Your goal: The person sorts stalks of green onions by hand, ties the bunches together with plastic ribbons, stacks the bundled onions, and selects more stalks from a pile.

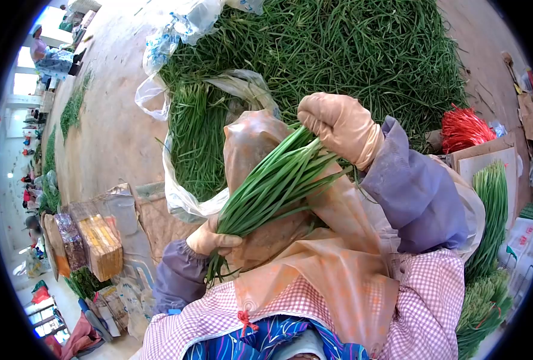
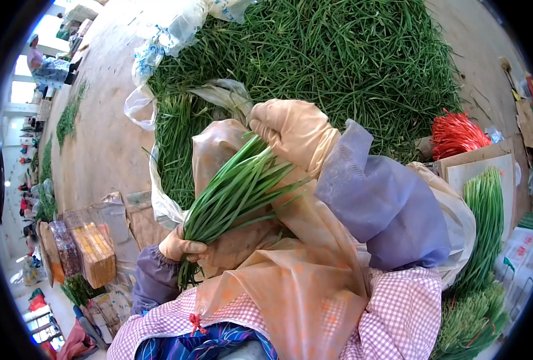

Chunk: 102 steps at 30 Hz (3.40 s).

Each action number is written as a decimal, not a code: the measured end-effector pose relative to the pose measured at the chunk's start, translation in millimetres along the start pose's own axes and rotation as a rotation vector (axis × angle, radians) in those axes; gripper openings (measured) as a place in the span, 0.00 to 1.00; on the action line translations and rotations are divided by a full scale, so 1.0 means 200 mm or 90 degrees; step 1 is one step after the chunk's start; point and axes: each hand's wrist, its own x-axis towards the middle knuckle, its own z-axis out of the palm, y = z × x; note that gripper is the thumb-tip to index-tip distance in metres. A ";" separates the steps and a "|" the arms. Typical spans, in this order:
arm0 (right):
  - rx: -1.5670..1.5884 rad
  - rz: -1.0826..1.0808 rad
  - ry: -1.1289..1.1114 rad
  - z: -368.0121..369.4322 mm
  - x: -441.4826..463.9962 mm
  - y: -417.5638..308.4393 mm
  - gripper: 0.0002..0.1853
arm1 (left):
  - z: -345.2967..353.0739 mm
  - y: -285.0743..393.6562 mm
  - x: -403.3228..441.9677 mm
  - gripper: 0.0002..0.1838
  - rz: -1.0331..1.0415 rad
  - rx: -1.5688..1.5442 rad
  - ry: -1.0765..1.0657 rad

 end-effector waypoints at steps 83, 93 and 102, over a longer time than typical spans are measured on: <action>-0.008 -0.091 0.174 -0.04 -0.13 0.10 0.04 | -0.08 -0.15 0.12 0.29 0.038 -0.295 -0.309; 0.477 0.377 0.117 -0.10 -0.41 0.33 0.08 | -0.14 -0.25 0.17 0.30 0.051 -0.367 -0.403; 0.541 0.356 -0.121 0.09 -0.70 -0.01 0.34 | -0.13 -0.27 0.18 0.26 0.107 -0.317 -0.404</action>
